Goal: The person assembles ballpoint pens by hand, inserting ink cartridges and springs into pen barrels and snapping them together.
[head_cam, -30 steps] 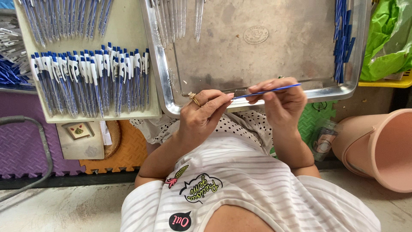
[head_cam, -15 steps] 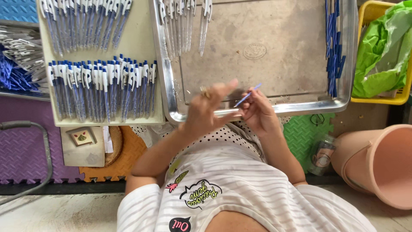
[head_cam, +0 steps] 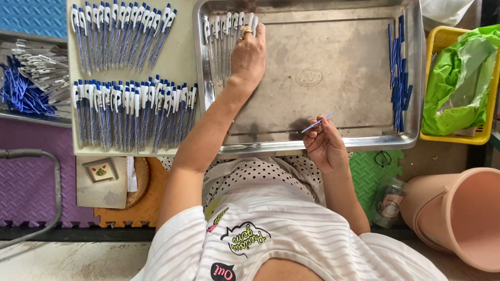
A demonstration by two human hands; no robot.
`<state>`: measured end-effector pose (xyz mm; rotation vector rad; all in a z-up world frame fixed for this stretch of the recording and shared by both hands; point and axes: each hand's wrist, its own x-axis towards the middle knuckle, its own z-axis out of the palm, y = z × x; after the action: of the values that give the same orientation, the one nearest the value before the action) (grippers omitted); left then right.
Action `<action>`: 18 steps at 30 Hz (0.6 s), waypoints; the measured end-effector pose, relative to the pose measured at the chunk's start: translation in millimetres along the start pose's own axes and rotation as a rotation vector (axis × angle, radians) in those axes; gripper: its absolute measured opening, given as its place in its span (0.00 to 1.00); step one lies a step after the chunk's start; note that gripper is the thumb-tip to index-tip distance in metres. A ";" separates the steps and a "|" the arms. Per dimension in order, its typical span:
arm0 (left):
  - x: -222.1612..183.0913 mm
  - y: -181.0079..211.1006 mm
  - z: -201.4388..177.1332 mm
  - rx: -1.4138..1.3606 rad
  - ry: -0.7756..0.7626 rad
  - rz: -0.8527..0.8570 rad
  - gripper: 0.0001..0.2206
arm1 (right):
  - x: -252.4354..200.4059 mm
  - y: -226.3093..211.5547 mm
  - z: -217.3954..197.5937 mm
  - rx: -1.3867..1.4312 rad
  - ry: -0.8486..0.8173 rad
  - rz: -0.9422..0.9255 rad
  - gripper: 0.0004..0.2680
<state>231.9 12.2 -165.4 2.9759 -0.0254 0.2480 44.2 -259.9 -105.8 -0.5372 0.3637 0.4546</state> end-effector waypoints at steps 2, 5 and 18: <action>-3.6 -4.4 -15.0 -0.086 0.006 -0.039 0.29 | 0.9 0.6 -0.5 0.000 0.012 0.004 0.05; -4.4 -10.3 -13.0 -0.124 -0.005 -0.063 0.33 | 2.8 3.6 0.4 -0.003 0.009 0.010 0.05; -90.5 -29.9 -131.8 -1.098 -0.169 -0.112 0.22 | 14.8 -2.6 -10.6 -0.120 -0.062 -0.120 0.08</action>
<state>122.0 62.6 -56.6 1.8861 -0.0083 -0.0414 55.7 -263.2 -119.8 -0.6563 0.2438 0.3784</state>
